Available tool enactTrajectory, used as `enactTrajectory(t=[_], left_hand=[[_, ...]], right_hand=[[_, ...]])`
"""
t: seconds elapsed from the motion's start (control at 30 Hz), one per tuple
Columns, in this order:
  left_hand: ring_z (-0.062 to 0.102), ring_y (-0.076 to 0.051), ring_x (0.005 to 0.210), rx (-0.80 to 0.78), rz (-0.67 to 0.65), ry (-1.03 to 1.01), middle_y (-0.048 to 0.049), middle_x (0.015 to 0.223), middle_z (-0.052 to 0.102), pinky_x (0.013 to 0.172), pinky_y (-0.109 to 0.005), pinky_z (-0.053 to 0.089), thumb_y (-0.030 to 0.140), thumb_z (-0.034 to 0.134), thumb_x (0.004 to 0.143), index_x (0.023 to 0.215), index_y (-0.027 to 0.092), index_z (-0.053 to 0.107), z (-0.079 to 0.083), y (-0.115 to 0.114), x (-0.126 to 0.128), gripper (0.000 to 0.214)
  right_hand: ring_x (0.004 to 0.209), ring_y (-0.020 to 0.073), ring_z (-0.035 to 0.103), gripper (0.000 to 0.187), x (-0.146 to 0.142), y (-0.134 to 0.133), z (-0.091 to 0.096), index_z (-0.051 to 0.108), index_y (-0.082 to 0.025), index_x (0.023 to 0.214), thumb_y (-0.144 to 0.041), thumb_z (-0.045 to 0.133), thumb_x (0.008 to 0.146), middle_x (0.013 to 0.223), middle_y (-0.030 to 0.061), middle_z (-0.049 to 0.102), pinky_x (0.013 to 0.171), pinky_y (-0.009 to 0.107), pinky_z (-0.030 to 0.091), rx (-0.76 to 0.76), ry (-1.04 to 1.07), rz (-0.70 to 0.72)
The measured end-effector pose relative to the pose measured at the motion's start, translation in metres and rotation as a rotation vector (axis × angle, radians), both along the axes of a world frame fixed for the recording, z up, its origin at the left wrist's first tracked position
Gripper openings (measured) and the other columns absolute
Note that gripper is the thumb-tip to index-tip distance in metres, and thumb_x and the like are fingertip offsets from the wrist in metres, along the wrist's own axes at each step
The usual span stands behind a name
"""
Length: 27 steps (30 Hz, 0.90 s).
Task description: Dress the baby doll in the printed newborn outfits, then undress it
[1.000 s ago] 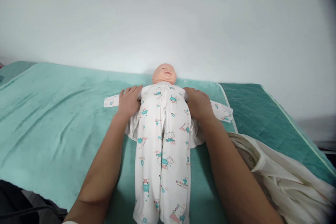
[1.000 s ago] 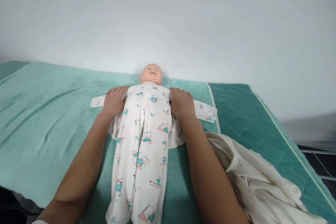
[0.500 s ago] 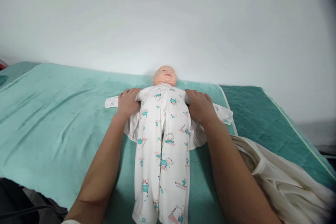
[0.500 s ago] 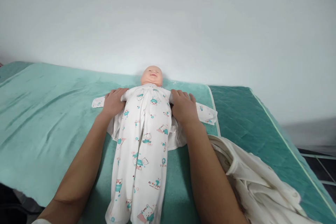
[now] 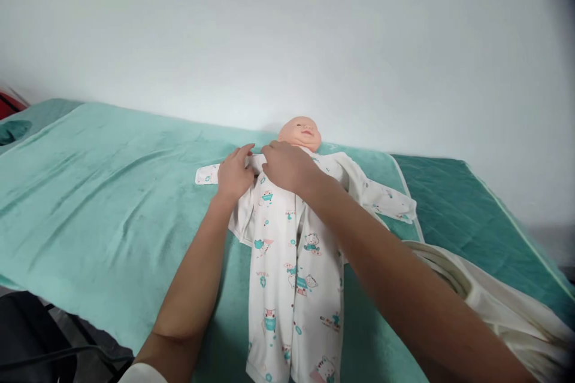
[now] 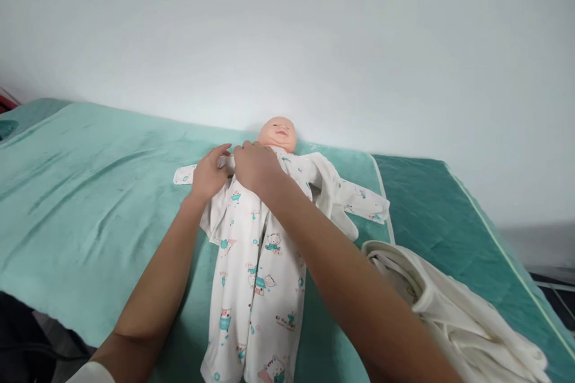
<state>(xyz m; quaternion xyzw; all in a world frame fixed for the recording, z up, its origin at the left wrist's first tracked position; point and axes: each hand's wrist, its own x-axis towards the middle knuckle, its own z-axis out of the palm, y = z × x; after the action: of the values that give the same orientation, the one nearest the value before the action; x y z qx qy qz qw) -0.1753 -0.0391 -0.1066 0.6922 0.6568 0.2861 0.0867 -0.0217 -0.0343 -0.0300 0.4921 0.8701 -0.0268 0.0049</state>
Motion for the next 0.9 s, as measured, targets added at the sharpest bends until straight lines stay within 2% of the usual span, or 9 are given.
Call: enactTrajectory(t=[0.13, 0.23, 0.37, 0.53, 0.63, 0.77, 0.9], left_hand=[[0.064, -0.024, 0.119, -0.011, 0.113, -0.005, -0.0012, 0.132, 0.068, 0.095, -0.038, 0.052, 0.019, 0.049, 0.089, 0.138, 0.030, 0.055, -0.002, 0.001, -0.003, 0.051], [0.065, -0.026, 0.116, -0.035, 0.148, 0.041, -0.0028, 0.129, 0.070, 0.094, -0.040, 0.051, 0.025, 0.047, 0.094, 0.133, 0.030, 0.059, -0.002, 0.001, -0.002, 0.041], [0.066, -0.027, 0.112, -0.043, 0.174, 0.101, -0.0049, 0.126, 0.071, 0.090, -0.039, 0.049, 0.026, 0.044, 0.097, 0.130, 0.029, 0.061, -0.001, 0.000, 0.000, 0.037], [0.067, -0.024, 0.108, -0.031, 0.173, 0.121, -0.0033, 0.121, 0.071, 0.082, -0.034, 0.049, 0.020, 0.040, 0.097, 0.121, 0.030, 0.068, 0.003, -0.003, -0.001, 0.039], [0.067, -0.021, 0.108, -0.023, 0.148, 0.087, -0.0010, 0.124, 0.070, 0.079, -0.032, 0.049, 0.014, 0.036, 0.096, 0.119, 0.032, 0.071, 0.005, -0.006, -0.003, 0.045], [0.066, -0.020, 0.110, -0.021, 0.141, 0.059, 0.0005, 0.125, 0.070, 0.080, -0.032, 0.049, 0.010, 0.036, 0.094, 0.120, 0.035, 0.072, 0.006, -0.009, -0.004, 0.050], [0.067, -0.022, 0.104, -0.062, 0.129, 0.087, -0.0021, 0.116, 0.071, 0.075, -0.031, 0.047, 0.015, 0.040, 0.093, 0.121, 0.036, 0.071, 0.006, -0.012, -0.005, 0.047]], right_hand=[[0.119, 0.0341, 0.059, 0.035, -0.033, 0.026, -0.006, 0.063, -0.013, 0.125, -0.024, 0.051, 0.095, 0.129, 0.0204, 0.062, 0.087, 0.040, 0.050, -0.135, -0.153, 0.048], [0.113, 0.0338, 0.065, 0.037, -0.046, 0.034, -0.016, 0.064, -0.013, 0.126, -0.022, 0.056, 0.091, 0.127, 0.0203, 0.065, 0.085, 0.042, 0.051, -0.139, -0.176, 0.039], [0.103, 0.0308, 0.070, 0.030, -0.051, 0.034, -0.022, 0.068, -0.013, 0.118, -0.017, 0.056, 0.091, 0.116, 0.0176, 0.073, 0.082, 0.039, 0.050, -0.113, -0.164, 0.039], [0.104, 0.0320, 0.069, 0.036, -0.035, 0.031, -0.009, 0.065, -0.016, 0.125, -0.031, 0.061, 0.092, 0.114, 0.0174, 0.073, 0.081, 0.040, 0.048, -0.067, -0.188, 0.079], [0.103, 0.0306, 0.068, 0.036, -0.020, 0.029, 0.000, 0.063, -0.021, 0.127, -0.037, 0.057, 0.095, 0.117, 0.0147, 0.071, 0.078, 0.037, 0.046, -0.042, -0.207, 0.118], [0.093, 0.0264, 0.067, 0.031, 0.004, 0.029, 0.011, 0.064, -0.023, 0.119, -0.042, 0.054, 0.097, 0.112, 0.0105, 0.071, 0.070, 0.033, 0.041, -0.018, -0.195, 0.099], [0.086, 0.0231, 0.065, 0.029, 0.025, 0.030, 0.019, 0.066, -0.026, 0.114, -0.045, 0.054, 0.096, 0.108, 0.0074, 0.070, 0.067, 0.032, 0.037, 0.000, -0.138, 0.068]])
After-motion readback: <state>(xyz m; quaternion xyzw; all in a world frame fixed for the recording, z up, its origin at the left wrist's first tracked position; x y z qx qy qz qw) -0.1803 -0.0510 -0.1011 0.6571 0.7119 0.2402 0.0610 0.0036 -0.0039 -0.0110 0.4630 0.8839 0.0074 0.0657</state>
